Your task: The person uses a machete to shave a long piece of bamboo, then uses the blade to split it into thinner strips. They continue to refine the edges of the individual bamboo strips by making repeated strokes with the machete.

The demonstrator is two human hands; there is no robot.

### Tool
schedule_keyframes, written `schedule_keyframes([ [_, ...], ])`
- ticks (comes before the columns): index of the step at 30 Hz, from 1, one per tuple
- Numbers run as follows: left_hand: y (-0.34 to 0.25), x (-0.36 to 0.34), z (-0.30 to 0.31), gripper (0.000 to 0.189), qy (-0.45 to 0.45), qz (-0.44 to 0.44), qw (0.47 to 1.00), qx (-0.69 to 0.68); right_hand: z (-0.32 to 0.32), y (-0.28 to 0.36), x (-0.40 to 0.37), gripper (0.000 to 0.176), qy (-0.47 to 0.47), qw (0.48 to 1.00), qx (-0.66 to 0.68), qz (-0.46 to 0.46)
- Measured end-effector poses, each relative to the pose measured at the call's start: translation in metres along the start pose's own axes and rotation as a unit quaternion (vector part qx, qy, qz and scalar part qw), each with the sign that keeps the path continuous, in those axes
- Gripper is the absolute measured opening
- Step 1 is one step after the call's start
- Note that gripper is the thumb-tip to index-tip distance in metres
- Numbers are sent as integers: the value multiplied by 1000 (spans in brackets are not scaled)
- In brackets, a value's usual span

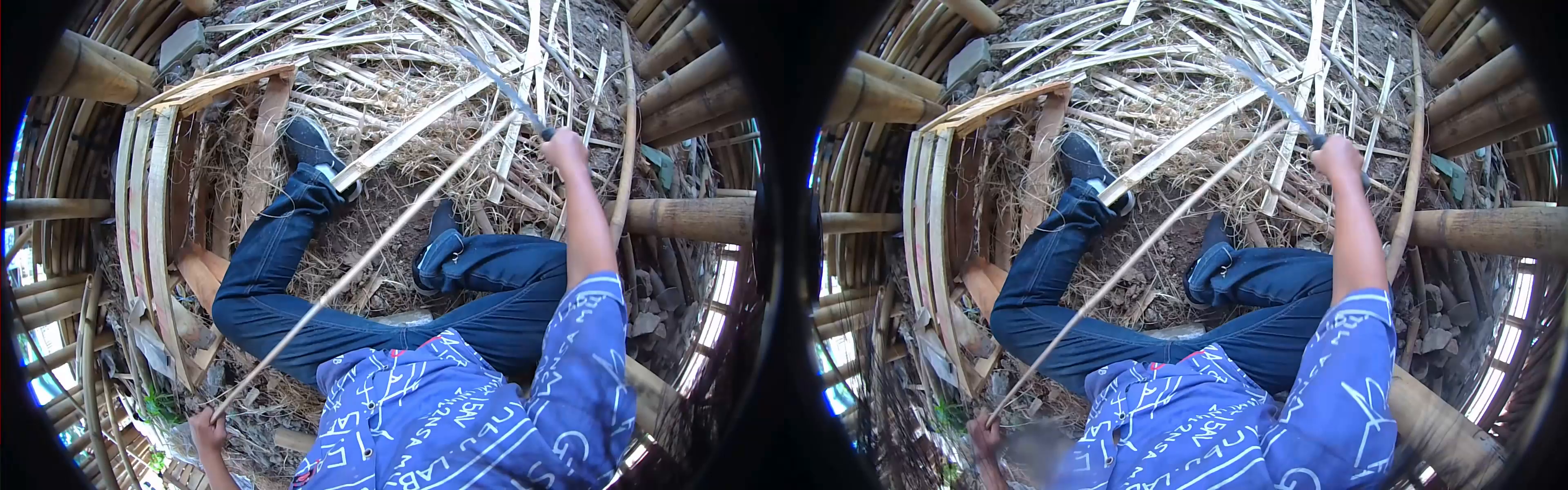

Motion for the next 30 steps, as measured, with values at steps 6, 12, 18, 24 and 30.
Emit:
schedule_keyframes([
  [6,-5,-11,11,27,-13,56,995,-79,5,-77,12,39,-25,995,-38,-91],
  [12,-78,65,22,23,-30,147,970,-191,13,-69,9,36,-59,998,-16,-20],
  [18,-166,130,17,23,42,133,936,-324,31,-5,-18,26,-82,988,95,89],
  [24,-243,178,-29,24,105,68,935,-331,22,67,-116,17,31,914,330,234],
  [30,-282,183,-52,17,337,122,766,-534,-21,117,-233,19,255,816,426,295],
])
Point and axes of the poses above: each hand's wrist, its own x-axis towards the middle knuckle, its own z-axis out of the back of the hand, y = z × x, the point moved 2 cm from there along x, towards the middle knuckle
